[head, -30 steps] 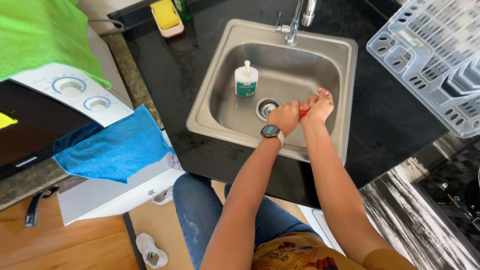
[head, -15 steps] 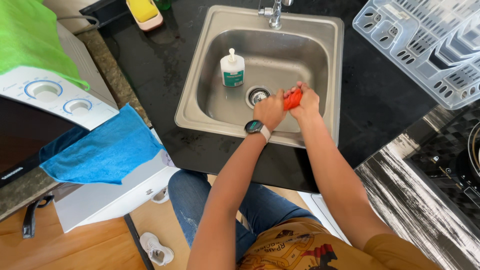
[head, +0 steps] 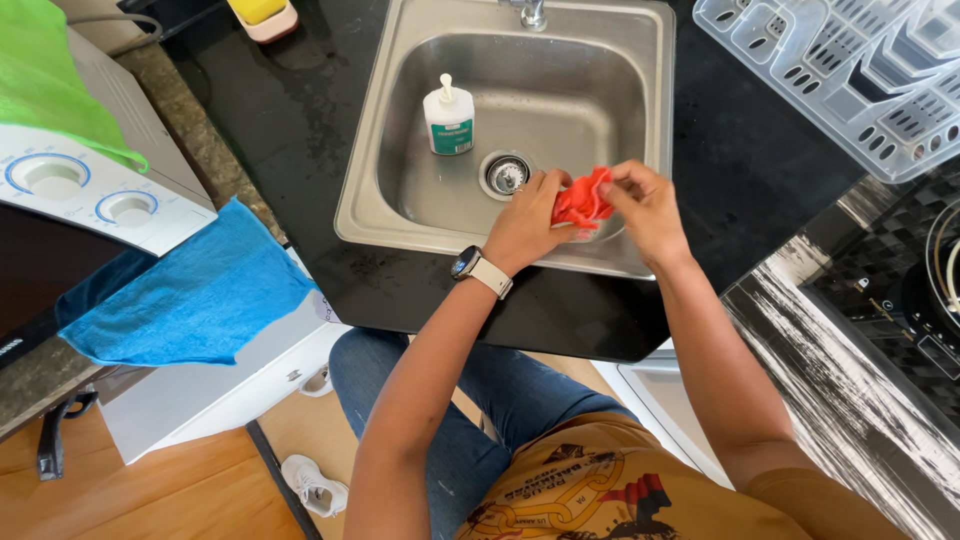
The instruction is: The person washes a red cloth under running water in a kitchen sink, then uses the damp cloth to wipe the countertop, the sink basin, and the adjacent induction cooktop. The person moves between the sink and the cooktop to clean different areas.
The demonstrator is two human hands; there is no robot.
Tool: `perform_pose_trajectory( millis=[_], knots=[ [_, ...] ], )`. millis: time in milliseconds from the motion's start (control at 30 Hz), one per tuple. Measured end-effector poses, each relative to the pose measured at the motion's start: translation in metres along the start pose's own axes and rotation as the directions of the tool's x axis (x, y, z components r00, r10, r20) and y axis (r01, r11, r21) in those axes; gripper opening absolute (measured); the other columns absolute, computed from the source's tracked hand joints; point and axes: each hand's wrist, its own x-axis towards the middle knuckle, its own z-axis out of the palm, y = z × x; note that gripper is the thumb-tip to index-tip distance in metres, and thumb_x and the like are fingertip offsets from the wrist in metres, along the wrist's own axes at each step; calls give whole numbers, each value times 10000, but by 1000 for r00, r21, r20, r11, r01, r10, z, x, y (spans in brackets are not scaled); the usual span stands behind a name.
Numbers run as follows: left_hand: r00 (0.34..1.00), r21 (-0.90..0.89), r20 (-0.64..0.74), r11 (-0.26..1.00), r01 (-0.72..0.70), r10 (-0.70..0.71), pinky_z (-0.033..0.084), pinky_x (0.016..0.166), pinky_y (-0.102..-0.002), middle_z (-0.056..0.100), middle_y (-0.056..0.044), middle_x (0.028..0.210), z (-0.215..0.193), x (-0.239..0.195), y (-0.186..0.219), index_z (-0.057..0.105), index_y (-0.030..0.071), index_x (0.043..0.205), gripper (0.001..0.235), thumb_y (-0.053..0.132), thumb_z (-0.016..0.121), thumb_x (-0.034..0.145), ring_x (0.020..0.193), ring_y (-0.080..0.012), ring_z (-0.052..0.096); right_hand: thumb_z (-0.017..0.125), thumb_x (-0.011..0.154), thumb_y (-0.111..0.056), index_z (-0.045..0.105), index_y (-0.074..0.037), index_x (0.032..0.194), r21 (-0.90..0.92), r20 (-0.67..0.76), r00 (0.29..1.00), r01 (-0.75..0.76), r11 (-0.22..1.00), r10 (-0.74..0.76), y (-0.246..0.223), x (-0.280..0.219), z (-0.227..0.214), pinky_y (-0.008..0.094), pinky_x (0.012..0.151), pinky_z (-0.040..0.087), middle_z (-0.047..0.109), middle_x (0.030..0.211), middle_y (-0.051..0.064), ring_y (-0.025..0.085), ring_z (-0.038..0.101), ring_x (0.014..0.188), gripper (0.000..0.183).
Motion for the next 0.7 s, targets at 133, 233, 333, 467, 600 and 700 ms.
perform_pose_trajectory(
  millis=[133,233,333,467,600,700],
  knots=[
    [997,-143,24,987,-74,78,474,1072,-640,593,-190,1222,-6,-15,1,525,124,1390,628,480,758,928,1228,-572,592,752,1036,-15,745,-69,1040,23,-83,993,89,996,-87,-41,-10,-14,215,733,502,650,894,28,68,581,833,54],
    [1000,-115,16,993,-8,10,463,1075,-656,558,-179,1279,-1,-26,-8,555,146,1414,613,489,759,949,1268,-536,558,768,1022,68,714,20,1028,-130,-11,910,410,903,-415,-89,-18,-22,373,897,478,666,1027,174,312,631,1007,73],
    [999,-115,20,993,-27,30,472,1063,-666,545,-162,1299,2,-30,-1,527,164,1455,628,412,788,941,1282,-540,540,804,1029,19,755,-6,1038,-373,93,788,594,713,-608,-143,-29,-22,415,974,413,613,1229,179,356,501,1147,56],
    [992,242,-64,966,-92,110,539,976,-589,530,-85,1222,9,-32,4,562,201,1381,606,374,847,874,1232,-464,573,637,1130,40,683,54,1126,-291,-71,760,604,742,-646,-146,-33,-20,434,885,510,686,986,197,333,652,946,48],
    [984,439,-166,898,13,66,561,887,-496,537,-41,1136,14,-32,2,679,161,1160,443,289,905,801,1170,-398,609,533,1195,-126,569,29,1138,-302,-296,701,576,760,-649,-157,-46,-6,411,766,539,683,967,203,301,682,785,170],
    [960,429,-279,893,135,-11,588,769,-504,576,-81,1076,33,-21,-6,686,125,1046,185,145,768,882,1068,-425,645,708,1045,-8,694,-84,1026,-272,-217,810,486,831,-545,-137,-68,36,454,855,536,692,961,103,394,709,929,79]
  ],
)
